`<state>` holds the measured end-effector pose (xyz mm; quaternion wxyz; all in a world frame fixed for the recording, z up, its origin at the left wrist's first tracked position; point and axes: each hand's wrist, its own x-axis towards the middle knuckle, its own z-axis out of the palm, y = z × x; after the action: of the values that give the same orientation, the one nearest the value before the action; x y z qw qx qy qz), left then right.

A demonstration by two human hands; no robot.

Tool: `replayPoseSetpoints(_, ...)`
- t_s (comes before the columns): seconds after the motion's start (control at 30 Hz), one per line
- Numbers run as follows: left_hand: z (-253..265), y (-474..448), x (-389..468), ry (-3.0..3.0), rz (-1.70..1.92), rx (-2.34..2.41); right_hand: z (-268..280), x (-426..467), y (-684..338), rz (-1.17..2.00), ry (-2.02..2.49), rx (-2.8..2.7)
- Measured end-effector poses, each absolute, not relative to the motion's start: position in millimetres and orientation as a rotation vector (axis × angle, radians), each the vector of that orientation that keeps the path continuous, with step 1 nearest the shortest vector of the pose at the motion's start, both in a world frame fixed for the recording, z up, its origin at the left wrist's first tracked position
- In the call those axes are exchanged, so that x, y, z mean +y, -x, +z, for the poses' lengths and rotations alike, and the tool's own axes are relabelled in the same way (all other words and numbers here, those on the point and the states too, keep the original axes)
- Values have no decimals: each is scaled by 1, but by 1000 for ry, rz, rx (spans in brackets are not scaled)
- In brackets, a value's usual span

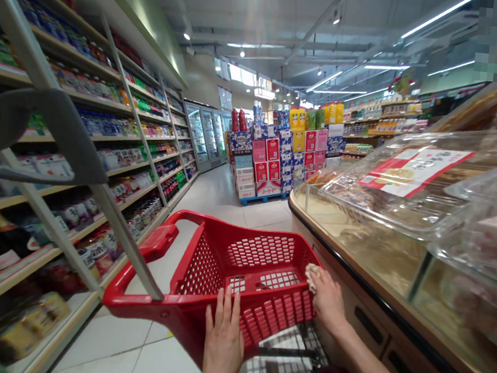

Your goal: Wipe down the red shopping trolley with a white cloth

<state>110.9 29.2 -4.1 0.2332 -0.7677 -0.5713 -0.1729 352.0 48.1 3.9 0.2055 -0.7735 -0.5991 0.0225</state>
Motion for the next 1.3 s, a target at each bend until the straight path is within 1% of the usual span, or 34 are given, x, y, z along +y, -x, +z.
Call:
replayPoseSetpoints(0.13,-5,-111,29,2093,-479,-1570,-1,43,-336,69,1741,-2017)
replayPoseSetpoints(0.17,-5,-110,29,2095,-479,-1561,-1,43,-337,74,1699,-2050)
replayPoseSetpoints(0.33,-8,-109,29,2095,-504,-1516,-1,51,-356,73,2035,-1700)
replayPoseSetpoints(0.4,-10,-110,29,2082,-526,-1515,-3,49,-347,67,1974,-1753)
replayPoseSetpoints(0.53,-11,-108,29,2072,-548,-1496,-3,44,-334,116,1649,-2091)
replayPoseSetpoints(0.57,-11,-107,29,2077,-543,-1485,-2,45,-338,123,1679,-2089)
replayPoseSetpoints(0.67,-11,-105,28,2099,-530,-1463,3,49,-353,81,2005,-1832)
replayPoseSetpoints(0.73,-11,-106,28,2102,-537,-1471,4,50,-350,44,2078,-1748)
replayPoseSetpoints(0.9,-9,-106,27,2090,-552,-1499,2,42,-328,53,1730,-2099)
replayPoseSetpoints(0.93,-9,-105,27,2098,-547,-1490,2,42,-331,52,1766,-2083)
replayPoseSetpoints(1.03,-8,-104,26,2122,-535,-1468,4,45,-348,23,2063,-1813)
replayPoseSetpoints(1.1,-8,-105,26,2118,-541,-1479,3,45,-350,-5,2123,-1731)
replayPoseSetpoints(1.23,-9,-106,26,2102,-535,-1494,-2,39,-334,-35,1837,-1994)
replayPoseSetpoints(1.3,-9,-104,26,2101,-525,-1470,-2,39,-335,-26,1800,-2023)
